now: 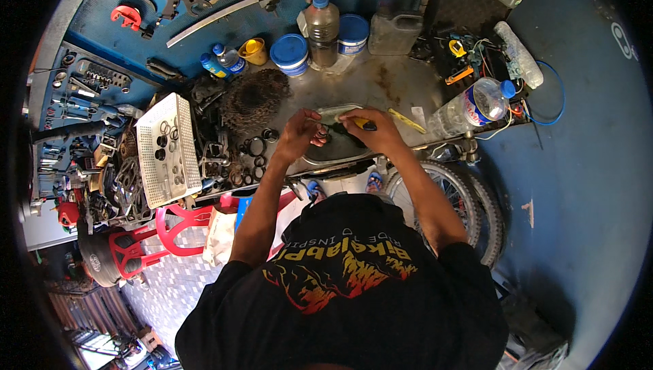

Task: The person scrubs small mechanical parts with a brush in a metal tray, rinses them, and places them into a white plastic basket. The person repeats this process for multiple parts.

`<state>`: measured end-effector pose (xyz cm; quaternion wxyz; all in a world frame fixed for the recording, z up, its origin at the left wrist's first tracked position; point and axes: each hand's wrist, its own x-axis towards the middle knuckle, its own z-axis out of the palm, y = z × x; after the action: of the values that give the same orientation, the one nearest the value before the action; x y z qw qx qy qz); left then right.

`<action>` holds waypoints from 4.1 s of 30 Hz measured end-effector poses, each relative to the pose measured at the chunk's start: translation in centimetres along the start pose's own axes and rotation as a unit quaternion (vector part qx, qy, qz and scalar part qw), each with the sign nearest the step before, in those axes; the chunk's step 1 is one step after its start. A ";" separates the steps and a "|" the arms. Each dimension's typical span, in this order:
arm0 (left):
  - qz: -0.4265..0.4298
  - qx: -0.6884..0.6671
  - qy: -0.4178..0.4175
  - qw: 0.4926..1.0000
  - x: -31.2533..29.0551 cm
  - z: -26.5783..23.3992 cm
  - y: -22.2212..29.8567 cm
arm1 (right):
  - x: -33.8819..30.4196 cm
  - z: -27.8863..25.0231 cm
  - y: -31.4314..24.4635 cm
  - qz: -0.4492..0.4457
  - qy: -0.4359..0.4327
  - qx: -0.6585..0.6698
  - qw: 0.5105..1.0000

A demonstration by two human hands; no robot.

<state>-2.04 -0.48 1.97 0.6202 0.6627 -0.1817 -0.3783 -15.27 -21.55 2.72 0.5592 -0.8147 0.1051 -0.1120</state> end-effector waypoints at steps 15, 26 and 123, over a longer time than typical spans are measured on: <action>-0.001 -0.146 0.083 0.986 -0.1 2.7 -0.2 | 1.2 3.4 0.5 0.124 0.040 0.157 0.979; -0.018 -0.085 0.126 0.988 -0.1 1.6 -2.2 | -2.3 1.6 0.7 0.007 0.057 -0.221 0.974; 0.137 0.430 0.099 0.887 -1.8 -1.0 2.7 | -6.1 -2.1 -0.8 0.139 0.151 -0.164 0.965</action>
<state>-1.84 1.08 5.00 0.3345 0.8672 -0.3530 -0.1068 -21.70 -21.28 3.78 0.4062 -0.8460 0.3175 -0.1358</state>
